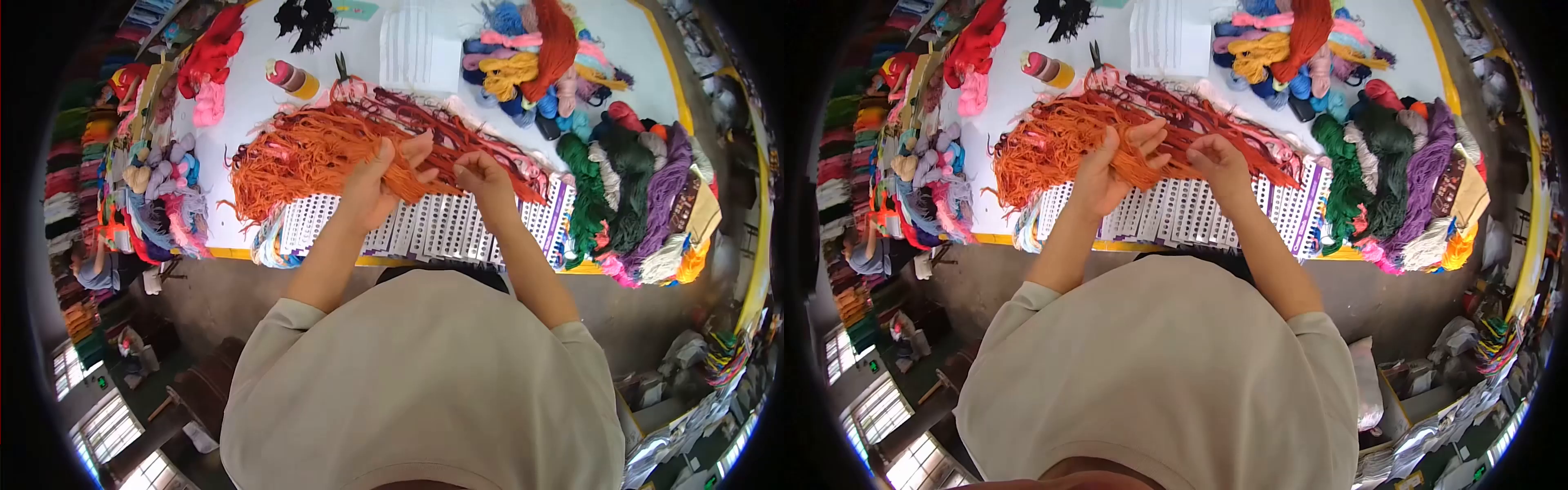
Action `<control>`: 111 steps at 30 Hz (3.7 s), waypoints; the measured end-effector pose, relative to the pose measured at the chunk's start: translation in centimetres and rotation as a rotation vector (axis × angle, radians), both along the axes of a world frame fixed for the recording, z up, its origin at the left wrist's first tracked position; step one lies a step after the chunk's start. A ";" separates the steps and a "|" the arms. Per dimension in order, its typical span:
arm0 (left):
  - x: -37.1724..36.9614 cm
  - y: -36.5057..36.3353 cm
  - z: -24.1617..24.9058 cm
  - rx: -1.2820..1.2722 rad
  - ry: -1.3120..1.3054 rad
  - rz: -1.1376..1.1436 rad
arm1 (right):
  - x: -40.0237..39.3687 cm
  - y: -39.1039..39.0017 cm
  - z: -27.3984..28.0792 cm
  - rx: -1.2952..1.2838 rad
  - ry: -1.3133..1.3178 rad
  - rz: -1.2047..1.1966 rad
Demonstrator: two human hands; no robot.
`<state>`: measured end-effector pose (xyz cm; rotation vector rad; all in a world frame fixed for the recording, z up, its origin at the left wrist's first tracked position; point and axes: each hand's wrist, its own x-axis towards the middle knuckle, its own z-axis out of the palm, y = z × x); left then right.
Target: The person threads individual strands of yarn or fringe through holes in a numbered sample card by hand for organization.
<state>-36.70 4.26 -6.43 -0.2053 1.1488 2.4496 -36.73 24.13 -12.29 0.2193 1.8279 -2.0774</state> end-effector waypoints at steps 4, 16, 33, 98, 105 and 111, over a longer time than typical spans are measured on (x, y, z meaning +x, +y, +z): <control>0.8 0.7 1.4 0.110 0.049 -0.097 | 0.9 -1.5 7.5 -0.332 -0.022 0.032; 1.6 1.6 3.7 0.046 0.086 -0.120 | 3.2 -2.1 8.5 -0.322 -0.004 -0.036; 2.4 2.7 3.5 -0.007 0.191 -0.184 | 3.6 -1.9 8.6 -0.294 -0.016 -0.055; -0.4 8.1 -23.2 -0.867 -0.293 -0.389 | 0.5 9.0 -16.4 0.480 -0.099 0.410; -1.3 5.8 -21.6 -0.744 -0.400 -0.254 | 0.3 9.2 -16.9 0.494 -0.136 0.450; -1.4 6.9 -19.6 -0.540 -0.506 -0.297 | 0.4 9.1 -16.7 0.532 -0.114 0.432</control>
